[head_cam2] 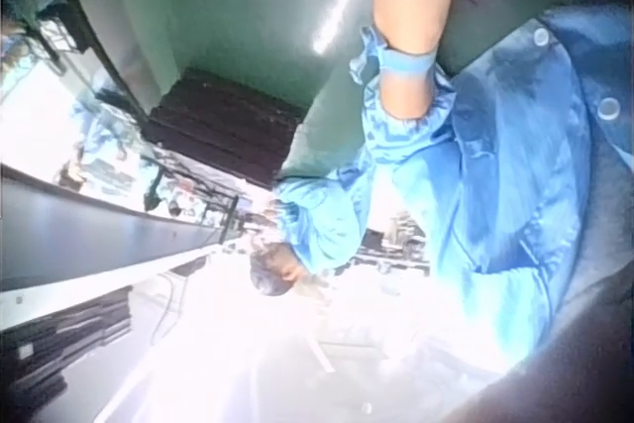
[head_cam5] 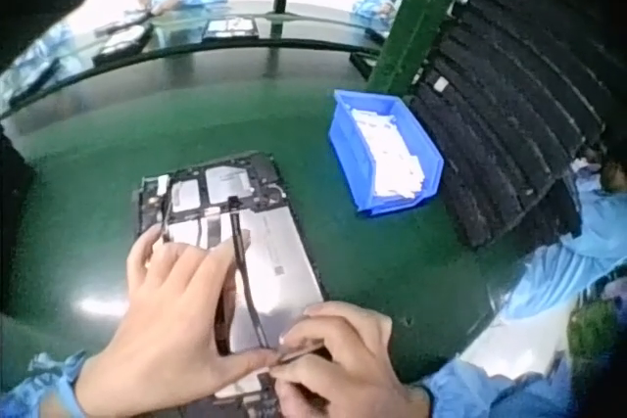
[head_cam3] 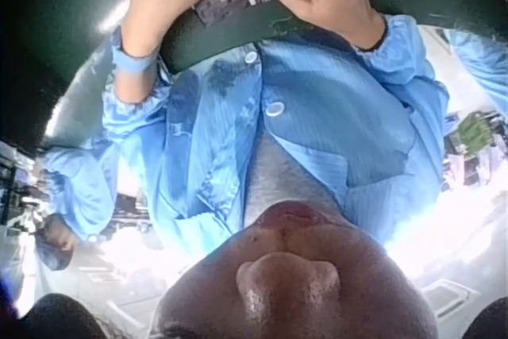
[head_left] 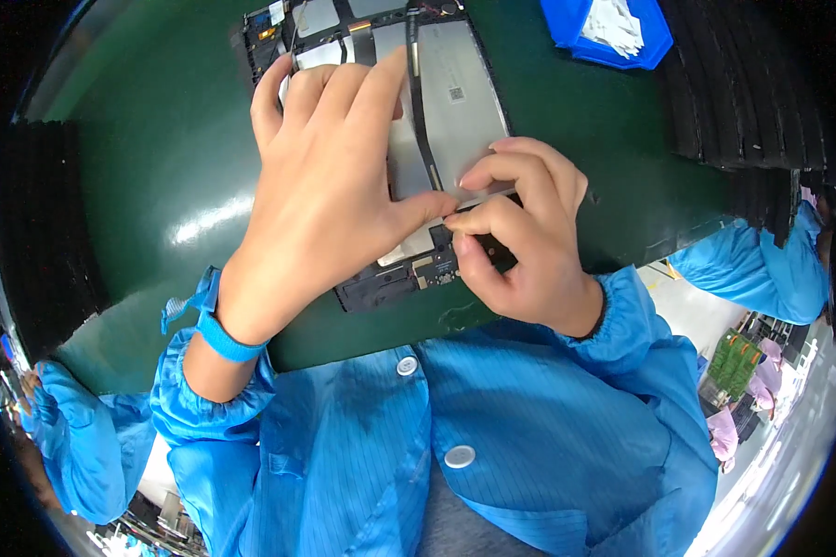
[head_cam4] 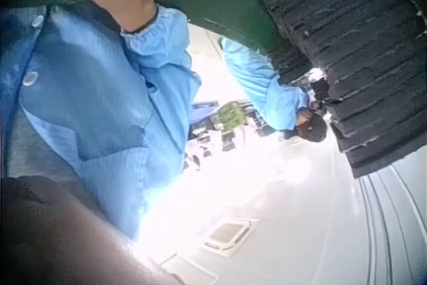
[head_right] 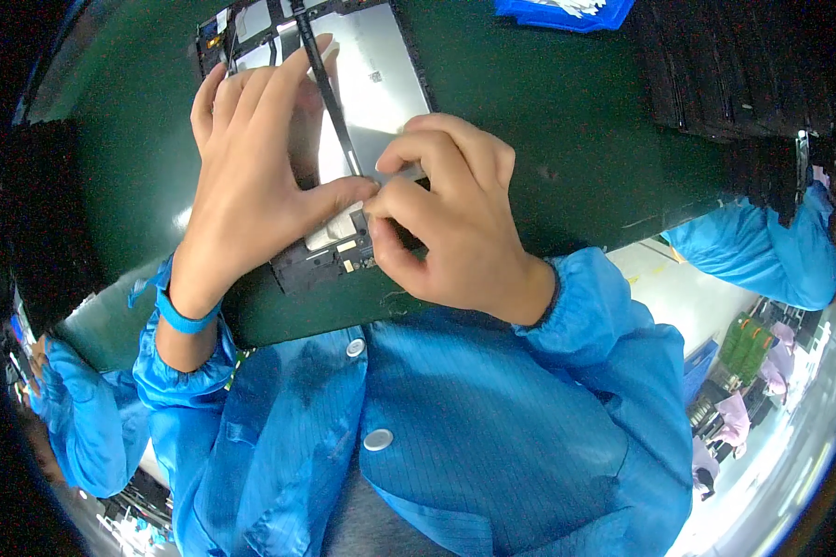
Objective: The person takes tablet assemblies from a conveyor belt, connects and presses flexible ribbon cables and tape onto each tablet by hand, and stacks the assembled units on the workbench.
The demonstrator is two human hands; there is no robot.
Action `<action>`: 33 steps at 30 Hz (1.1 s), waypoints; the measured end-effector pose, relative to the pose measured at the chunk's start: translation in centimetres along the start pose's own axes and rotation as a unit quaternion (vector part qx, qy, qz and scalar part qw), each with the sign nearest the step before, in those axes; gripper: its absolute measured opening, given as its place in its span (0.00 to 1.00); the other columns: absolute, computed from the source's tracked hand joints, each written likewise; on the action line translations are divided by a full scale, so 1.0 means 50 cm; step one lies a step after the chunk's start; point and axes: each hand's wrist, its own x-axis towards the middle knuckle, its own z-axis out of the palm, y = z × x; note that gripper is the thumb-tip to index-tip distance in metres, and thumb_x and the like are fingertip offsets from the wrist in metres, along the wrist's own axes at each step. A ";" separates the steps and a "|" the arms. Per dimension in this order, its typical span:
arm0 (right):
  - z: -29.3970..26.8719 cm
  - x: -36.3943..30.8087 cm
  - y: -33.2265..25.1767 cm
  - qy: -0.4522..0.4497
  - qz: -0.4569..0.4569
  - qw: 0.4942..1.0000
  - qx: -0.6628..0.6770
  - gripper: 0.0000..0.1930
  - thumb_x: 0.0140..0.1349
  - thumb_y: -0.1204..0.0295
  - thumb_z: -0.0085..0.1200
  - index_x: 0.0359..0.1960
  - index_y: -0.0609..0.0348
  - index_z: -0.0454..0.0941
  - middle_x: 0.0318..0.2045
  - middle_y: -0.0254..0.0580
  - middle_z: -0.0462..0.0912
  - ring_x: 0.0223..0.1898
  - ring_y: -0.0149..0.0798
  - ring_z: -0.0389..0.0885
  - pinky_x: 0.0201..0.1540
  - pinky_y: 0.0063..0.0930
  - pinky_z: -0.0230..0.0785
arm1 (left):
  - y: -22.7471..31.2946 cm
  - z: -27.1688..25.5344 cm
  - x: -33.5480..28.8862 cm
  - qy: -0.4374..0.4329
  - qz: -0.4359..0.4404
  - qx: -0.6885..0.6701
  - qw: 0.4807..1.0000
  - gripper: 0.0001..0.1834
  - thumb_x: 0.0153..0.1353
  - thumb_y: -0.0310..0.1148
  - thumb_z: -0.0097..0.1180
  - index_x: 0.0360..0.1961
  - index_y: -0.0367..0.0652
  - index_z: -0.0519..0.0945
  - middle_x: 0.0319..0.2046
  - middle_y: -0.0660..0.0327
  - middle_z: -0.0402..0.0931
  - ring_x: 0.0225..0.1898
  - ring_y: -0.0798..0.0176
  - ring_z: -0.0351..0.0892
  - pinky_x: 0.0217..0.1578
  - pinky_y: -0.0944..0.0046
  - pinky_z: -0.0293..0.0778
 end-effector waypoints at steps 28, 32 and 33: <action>0.026 0.132 0.019 0.080 0.282 0.814 0.501 0.32 0.63 0.74 0.50 0.67 0.68 0.50 0.52 0.54 0.74 0.53 0.39 0.74 0.57 0.30 0.65 | -0.094 0.017 -0.053 0.235 -0.147 -0.489 0.827 0.37 0.69 0.45 0.45 0.69 0.31 0.49 0.59 0.47 0.65 0.59 0.56 0.65 0.61 0.61 0.57; -0.001 0.221 0.005 0.115 0.340 0.831 0.424 0.31 0.61 0.71 0.51 0.66 0.65 0.58 0.55 0.43 0.74 0.54 0.35 0.74 0.60 0.26 0.62 | -0.131 0.003 -0.032 0.333 -0.133 -0.592 0.722 0.29 0.73 0.47 0.37 0.64 0.34 0.63 0.53 0.58 0.69 0.52 0.68 0.66 0.55 0.67 0.62; -0.003 0.257 -0.012 0.112 0.291 0.829 0.464 0.31 0.62 0.72 0.51 0.66 0.67 0.58 0.53 0.45 0.75 0.53 0.35 0.75 0.58 0.27 0.64 | -0.134 -0.002 -0.035 0.350 -0.177 -0.578 0.716 0.27 0.73 0.47 0.36 0.61 0.35 0.67 0.48 0.60 0.71 0.48 0.69 0.68 0.52 0.67 0.65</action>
